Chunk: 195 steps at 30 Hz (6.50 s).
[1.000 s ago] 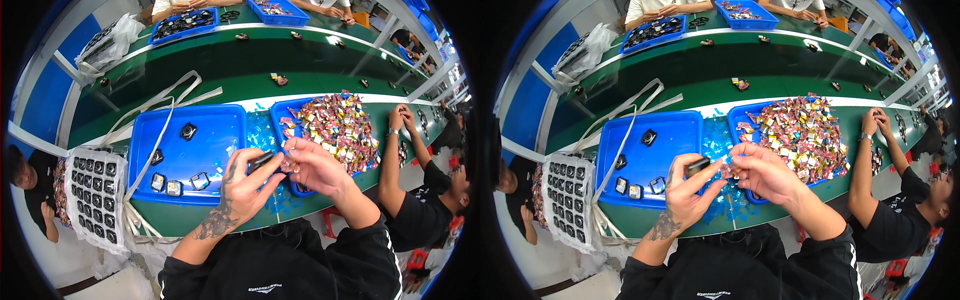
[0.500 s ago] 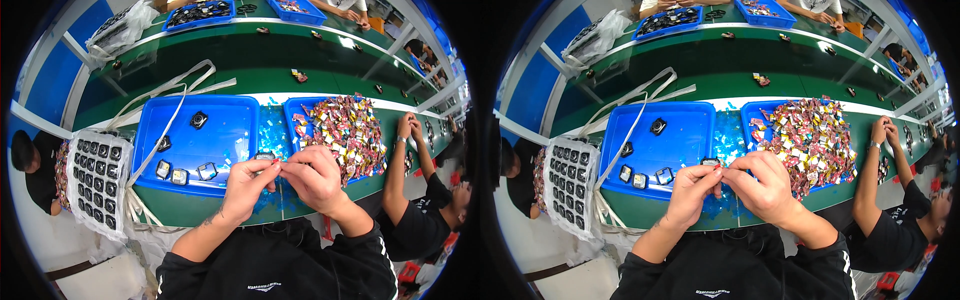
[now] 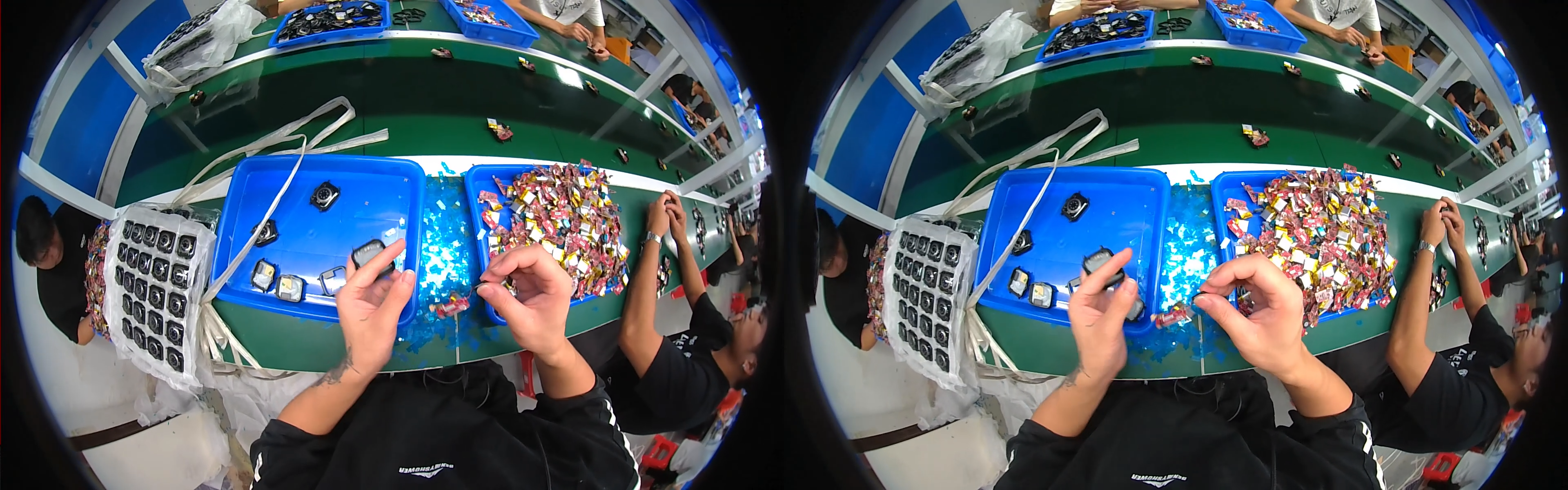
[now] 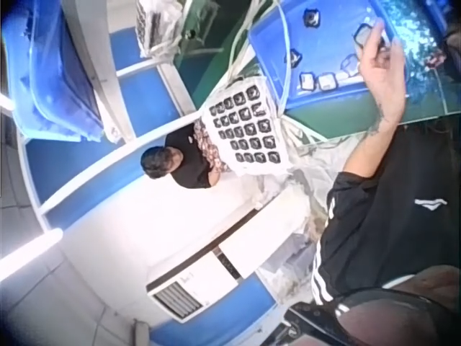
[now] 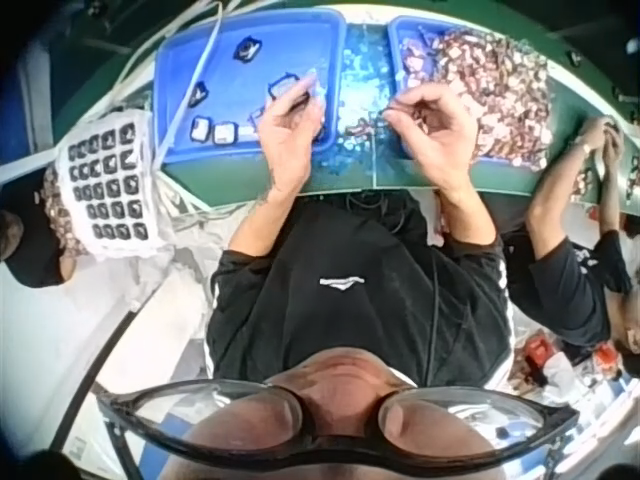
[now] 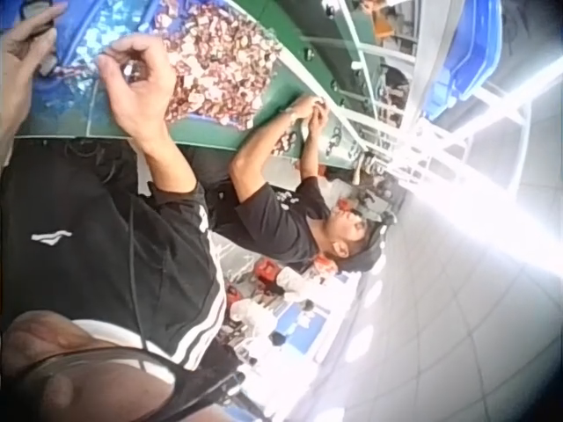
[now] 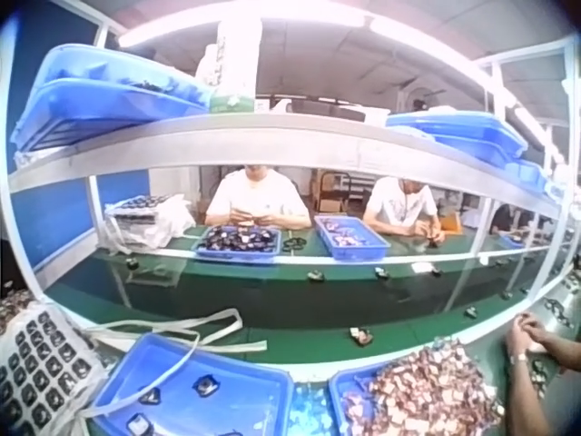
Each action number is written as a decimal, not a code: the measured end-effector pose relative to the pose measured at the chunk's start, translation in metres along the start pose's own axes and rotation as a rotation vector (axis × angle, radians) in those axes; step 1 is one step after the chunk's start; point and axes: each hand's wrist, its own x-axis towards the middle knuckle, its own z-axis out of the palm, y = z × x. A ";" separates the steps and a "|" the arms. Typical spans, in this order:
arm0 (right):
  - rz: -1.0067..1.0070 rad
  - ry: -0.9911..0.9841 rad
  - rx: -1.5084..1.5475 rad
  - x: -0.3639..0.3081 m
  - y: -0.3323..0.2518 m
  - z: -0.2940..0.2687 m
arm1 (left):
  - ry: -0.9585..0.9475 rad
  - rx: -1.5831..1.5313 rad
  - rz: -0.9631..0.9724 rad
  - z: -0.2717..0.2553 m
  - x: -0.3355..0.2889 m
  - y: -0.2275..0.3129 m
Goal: The recorder is assembling small electronic components, specifically placing smartwatch internal parts into blue trays on a production line.
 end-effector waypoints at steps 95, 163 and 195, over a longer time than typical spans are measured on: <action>-0.043 -0.120 -0.205 -0.013 -0.001 -0.009 | -0.159 -0.236 -0.305 0.033 -0.001 -0.002; -0.198 -0.018 -0.471 -0.008 0.000 0.017 | -0.023 -0.446 -0.067 0.027 -0.031 -0.029; 0.457 -0.095 0.024 -0.038 0.002 0.003 | -0.302 0.502 0.062 -0.003 -0.024 0.006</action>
